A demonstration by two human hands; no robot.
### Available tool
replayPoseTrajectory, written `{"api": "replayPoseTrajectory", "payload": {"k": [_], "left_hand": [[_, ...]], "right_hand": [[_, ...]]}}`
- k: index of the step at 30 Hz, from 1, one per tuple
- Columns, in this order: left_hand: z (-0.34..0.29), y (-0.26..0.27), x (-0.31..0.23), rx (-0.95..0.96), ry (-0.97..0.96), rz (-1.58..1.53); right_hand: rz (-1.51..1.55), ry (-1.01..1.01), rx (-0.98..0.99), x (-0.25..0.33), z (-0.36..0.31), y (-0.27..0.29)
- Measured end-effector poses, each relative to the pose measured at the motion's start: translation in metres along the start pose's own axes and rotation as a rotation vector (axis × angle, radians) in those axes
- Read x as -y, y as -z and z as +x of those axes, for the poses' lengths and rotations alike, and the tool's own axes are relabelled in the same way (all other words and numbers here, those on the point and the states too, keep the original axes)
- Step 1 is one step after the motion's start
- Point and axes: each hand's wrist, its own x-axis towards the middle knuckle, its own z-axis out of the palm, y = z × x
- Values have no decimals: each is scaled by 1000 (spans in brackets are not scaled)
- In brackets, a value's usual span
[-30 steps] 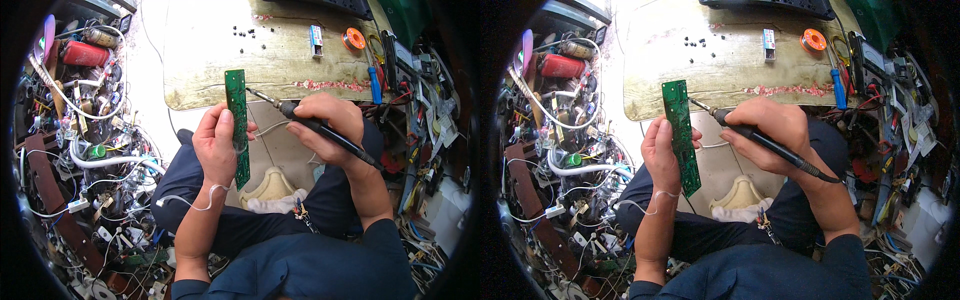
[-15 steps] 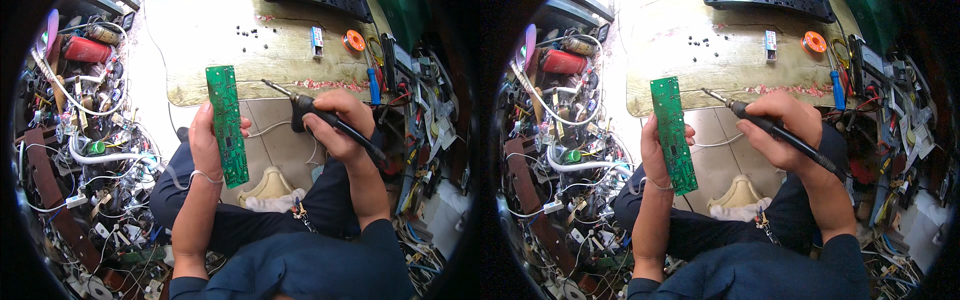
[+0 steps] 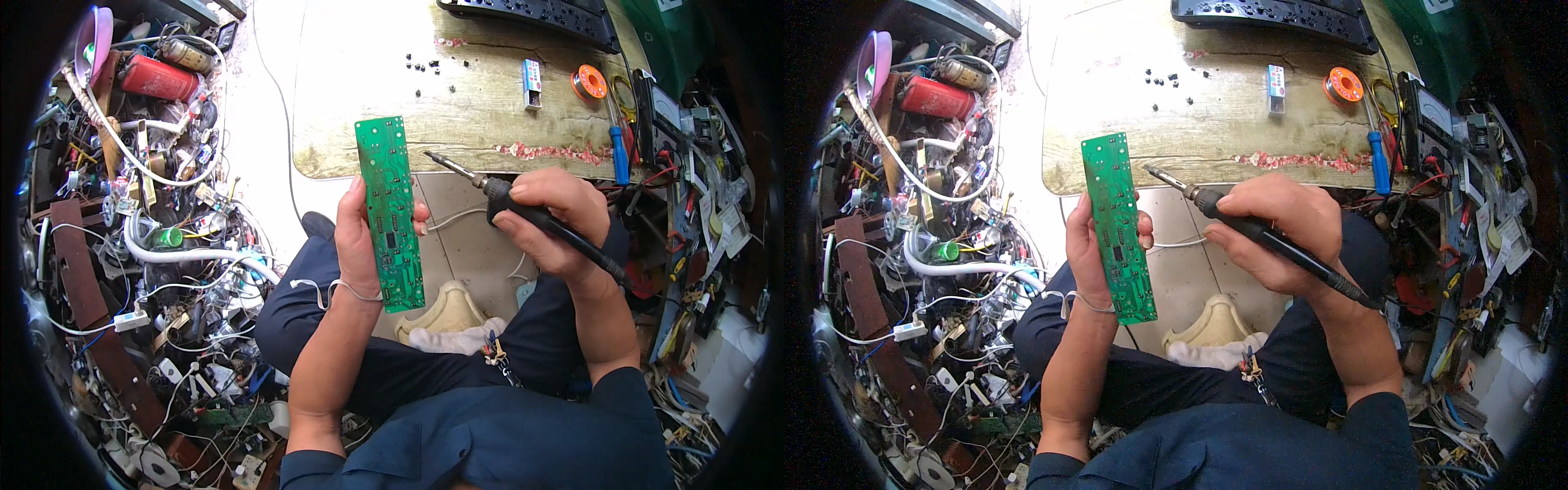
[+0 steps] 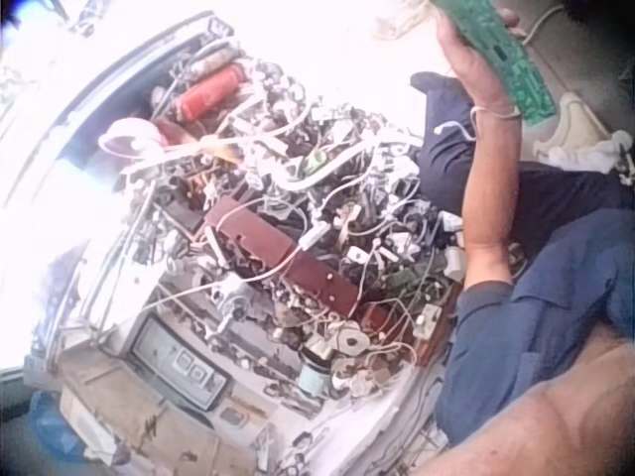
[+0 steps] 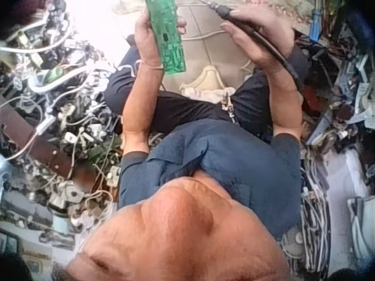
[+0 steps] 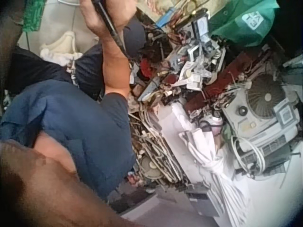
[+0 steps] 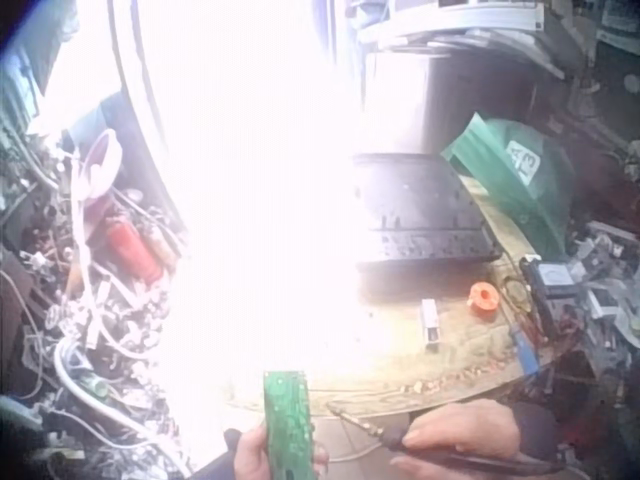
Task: The person holds a green circuit board in the left hand and uses a soldering iron in the right hand to apply heat to various points on the board. The person repeatedly touches the iron to different pads and components across the board's surface.
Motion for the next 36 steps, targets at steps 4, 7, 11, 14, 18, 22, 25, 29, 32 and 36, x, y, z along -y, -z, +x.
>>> {"api": "replayPoseTrajectory", "payload": {"k": [4, 7, 11, 14, 18, 22, 25, 29, 32, 36], "left_hand": [[0, -5, 0, -27, -1, 23], [-2, -9, 0, -53, -5, 33], [-2, -10, 0, -55, 0, 21], [-2, -5, 1, 6, 6, 9], [-2, -7, 0, -6, 1, 8], [-2, -7, 0, -3, -6, 6], [-2, -3, 1, 26, 1, 13], [-3, -3, 1, 33, -4, 31], [-3, -3, 1, 47, 4, 45], [-3, -5, 1, 22, -9, 60]], "right_hand": [[-3, 21, -7, 0, 3, -3], [12, 17, 2, 0, 4, -4], [22, 19, 13, 2, 5, -5], [33, 33, 20, 2, 6, -5], [40, 30, 26, 2, 7, -6], [35, 34, 18, 2, 7, -8], [17, 38, 23, 2, 7, -9], [26, 32, 35, 3, 8, -9], [24, 33, 35, 2, 8, -9], [22, 26, 39, 3, 9, -9]]}}
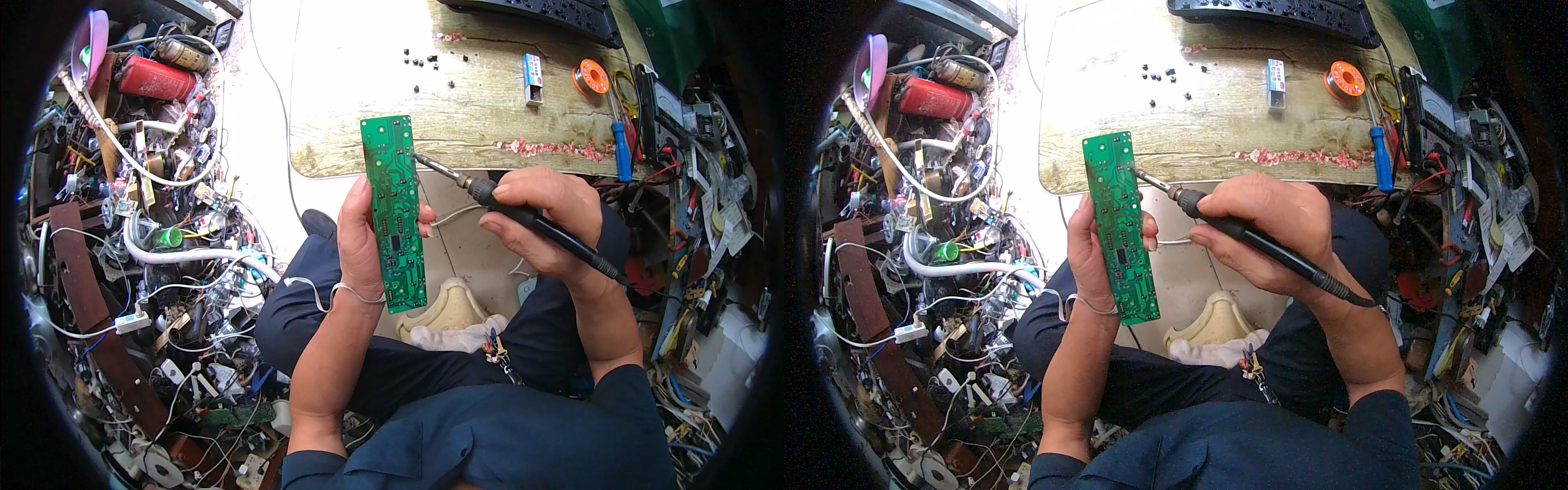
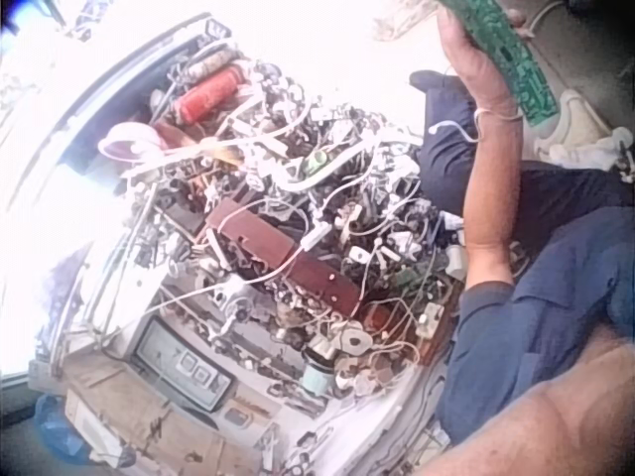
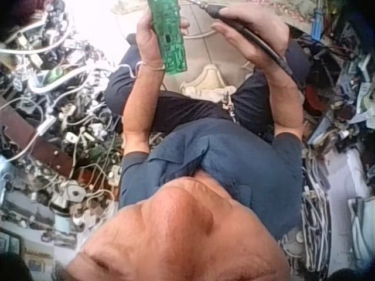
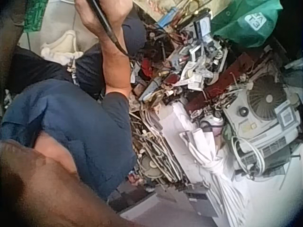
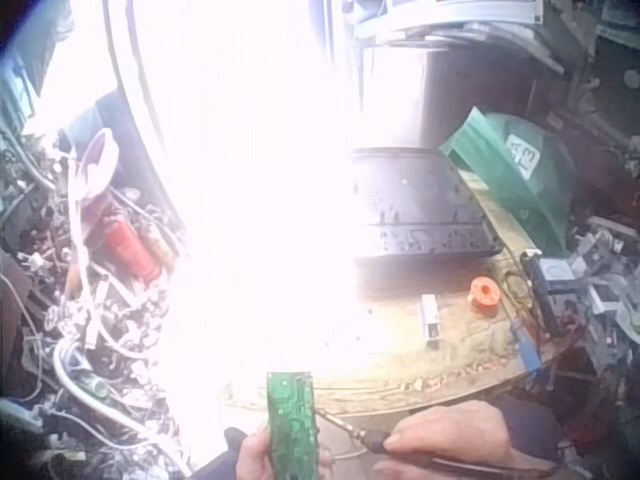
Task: The person holds a green circuit board in the left hand and uses a soldering iron in the right hand to apply heat to various points on the board. The person repeatedly touches the iron to different pads and components across the board's surface.
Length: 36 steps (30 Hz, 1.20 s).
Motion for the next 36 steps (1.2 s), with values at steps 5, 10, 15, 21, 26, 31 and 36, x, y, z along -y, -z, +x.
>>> {"api": "replayPoseTrajectory", "payload": {"k": [5, 10, 15, 21, 26, 31, 36], "left_hand": [[0, 0, -1, 0, -4, 18], [0, -1, 0, -60, -38, 93], [-2, -7, -2, -123, -89, 227], [-7, -16, 3, -173, -321, 366], [8, 0, 19, -198, -732, 1097], [0, -1, 2, -209, -657, 696], [0, -4, -4, -197, -162, 212]], "right_hand": [[0, -7, 2, 0, 0, 1], [3, -7, 8, -1, 0, 1], [6, -56, 20, -2, -1, 0], [19, -35, 0, -6, -4, 1], [-15, -121, 11, -6, -10, 4], [3, -134, -110, -6, -17, 19], [13, -87, -81, -5, -13, 14]]}}
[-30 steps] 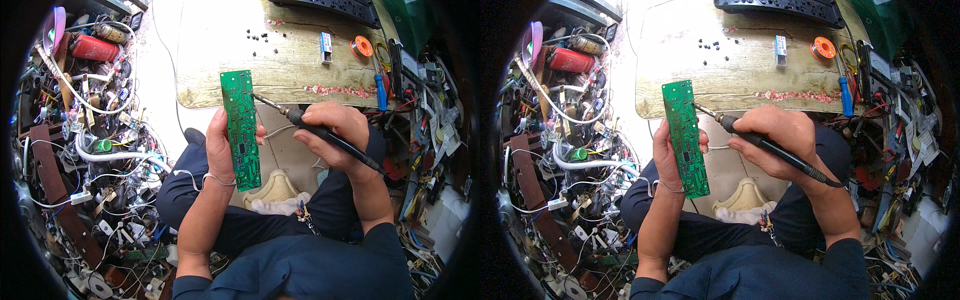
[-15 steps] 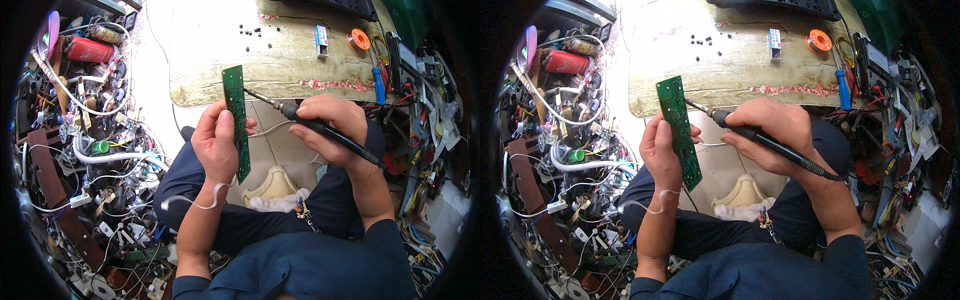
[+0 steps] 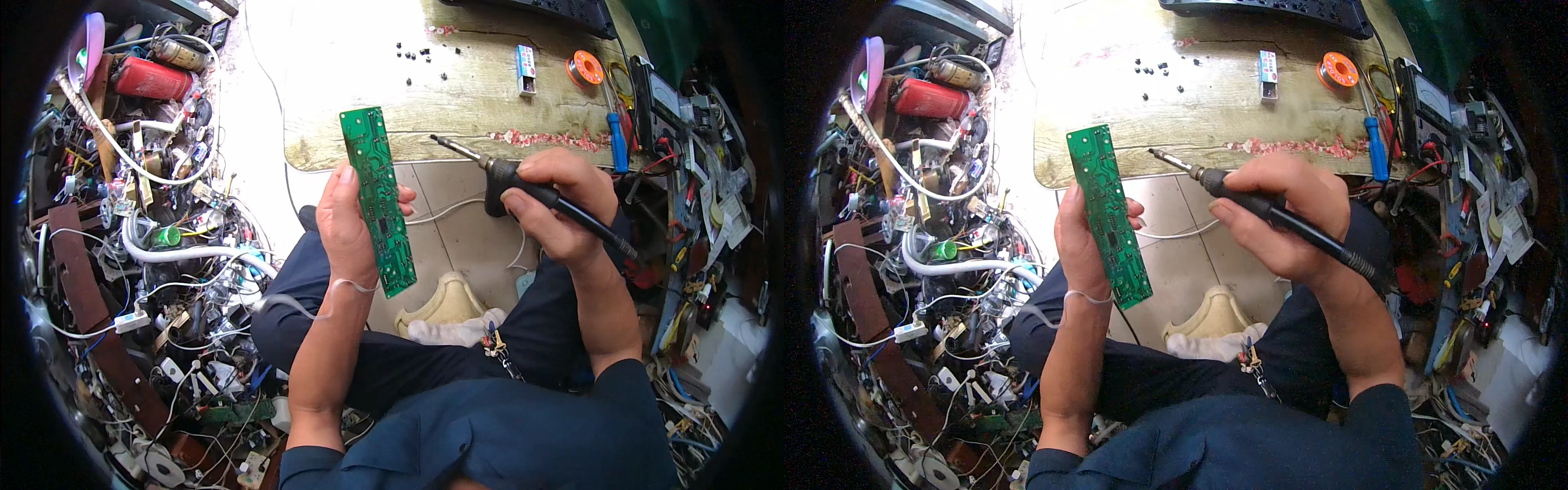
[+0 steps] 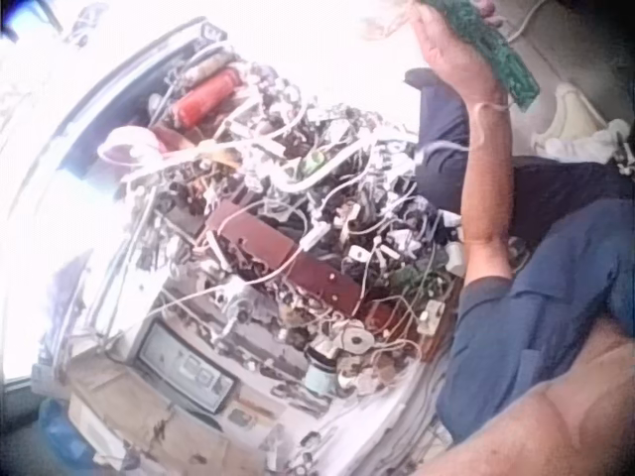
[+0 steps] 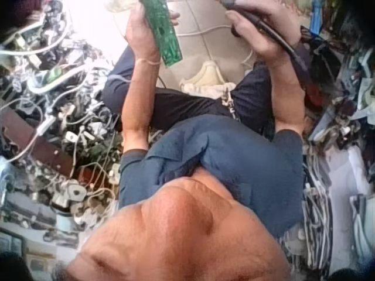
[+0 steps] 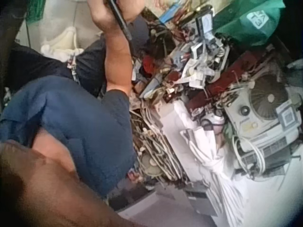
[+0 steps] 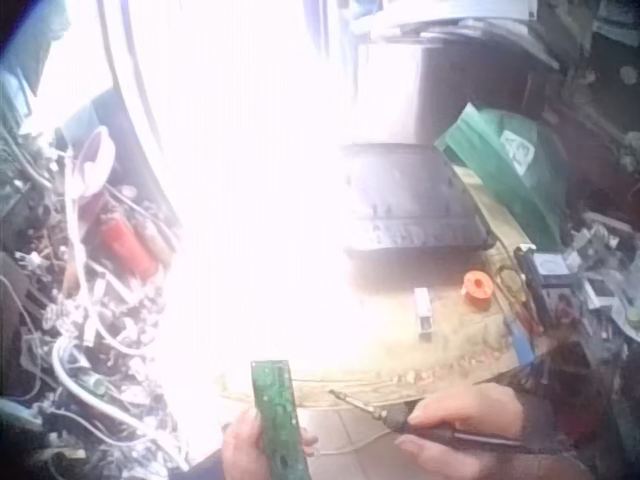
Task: The person holds a green circuit board in the left hand and uses a soldering iron in the right hand to apply heat to various points on the board. The person repeatedly touches the iron to different pads and components across the board's surface.
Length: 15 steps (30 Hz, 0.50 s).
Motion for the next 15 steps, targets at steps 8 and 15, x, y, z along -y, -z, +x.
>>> {"api": "replayPoseTrajectory", "payload": {"k": [8, 15], "left_hand": [[1, 6, 5, 77, 156, -178], [0, 5, 3, 82, 189, -209]], "right_hand": [[3, 98, 50, 4, 5, -10], [1, 107, 60, 7, 9, -16]]}}
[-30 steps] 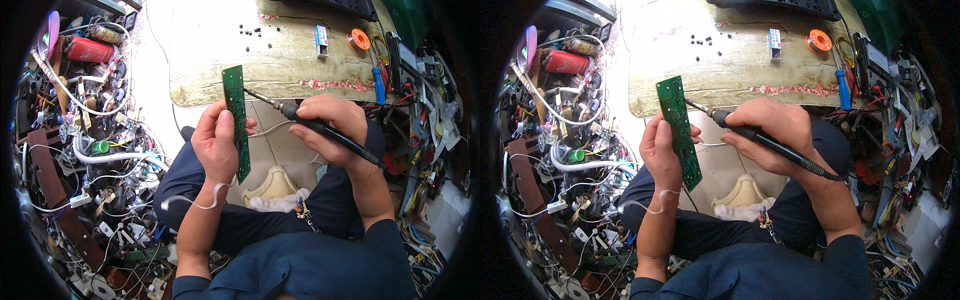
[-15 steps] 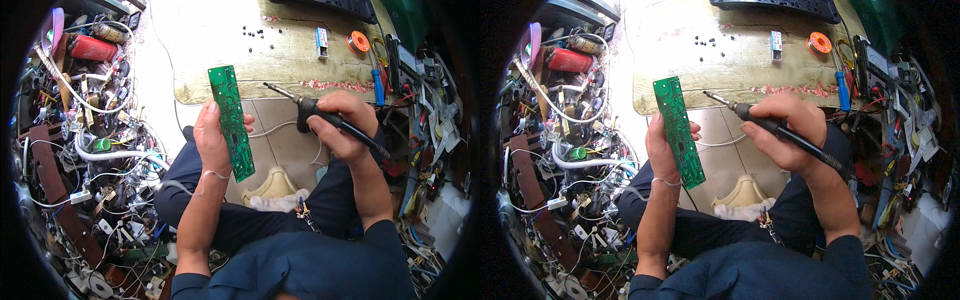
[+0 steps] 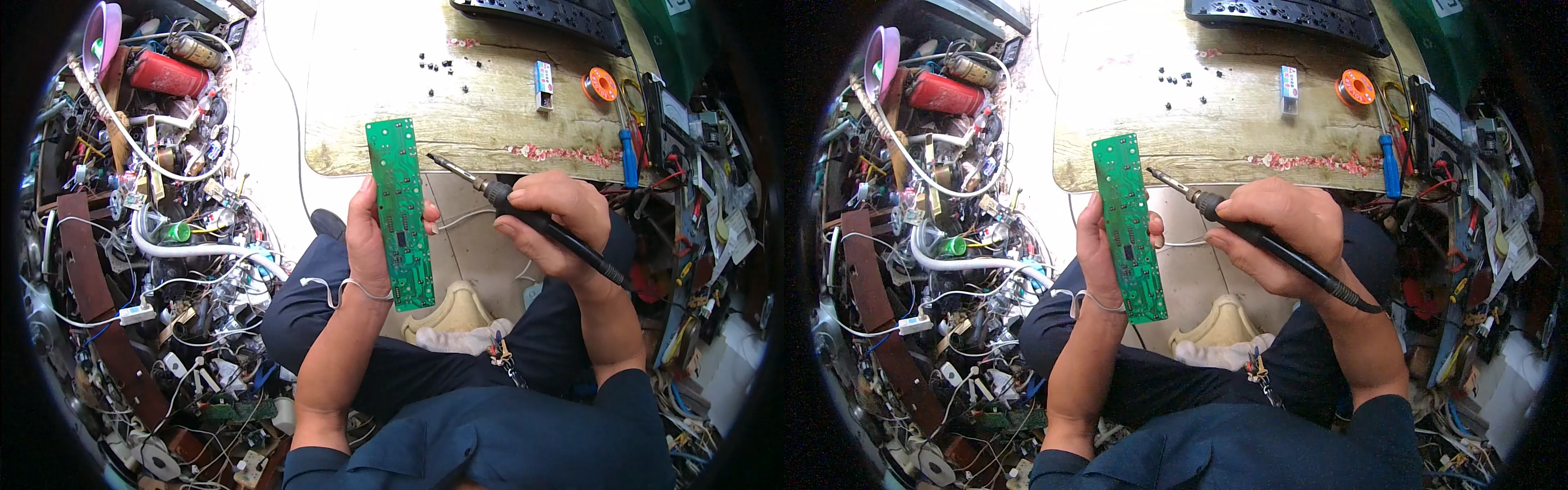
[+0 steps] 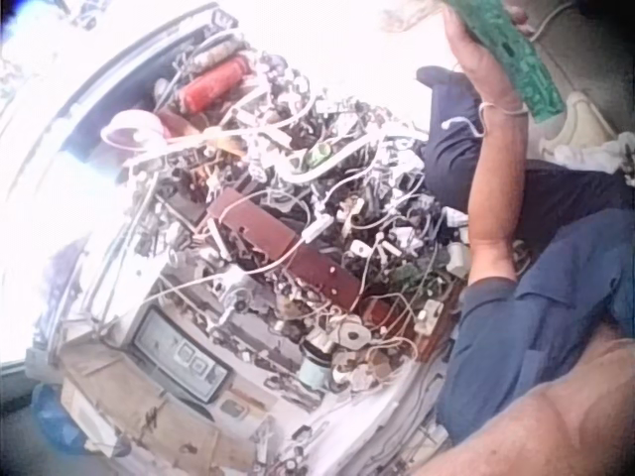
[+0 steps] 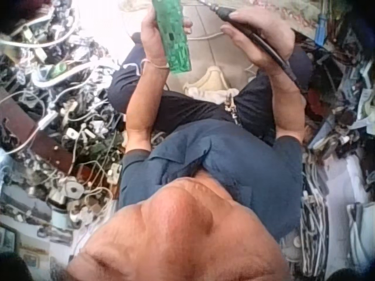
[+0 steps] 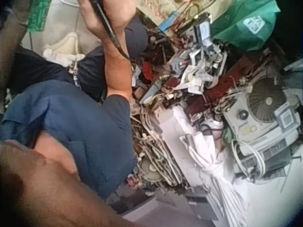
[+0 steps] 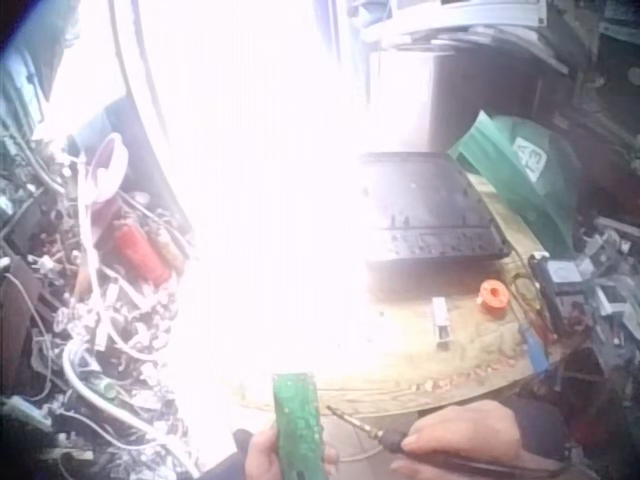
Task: The person holds a green circuit board in the left hand and uses a soldering iron in the right hand to apply heat to various points on the board. The person repeatedly touches the iron to different pads and components across the board's surface.
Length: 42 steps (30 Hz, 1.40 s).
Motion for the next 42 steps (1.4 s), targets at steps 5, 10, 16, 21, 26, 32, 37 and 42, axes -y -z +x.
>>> {"api": "replayPoseTrajectory", "payload": {"k": [5, 10, 16, 21, 26, 32, 37, 42], "left_hand": [[0, -1, 2, 2, 0, -23], [0, -3, 3, -6, 1, -22], [-1, -6, 3, -15, -17, 26], [0, 2, 4, 65, -13, 16], [0, 2, 4, 59, -32, 38], [-1, 2, 4, 47, -49, 68], [-1, 0, 2, 23, -42, 90], [-3, -2, 1, 10, -37, 101]], "right_hand": [[-8, -5, 1, -1, -1, -2], [-19, 6, 17, 0, 2, -1], [-15, 7, 20, 0, 2, -2], [-6, 13, 30, -3, 1, -3], [-13, 10, 38, -3, 1, -3], [-5, -32, 32, -1, 0, -1], [-17, -22, 39, -2, 1, -1], [-14, -16, 41, -3, 1, -2]]}}
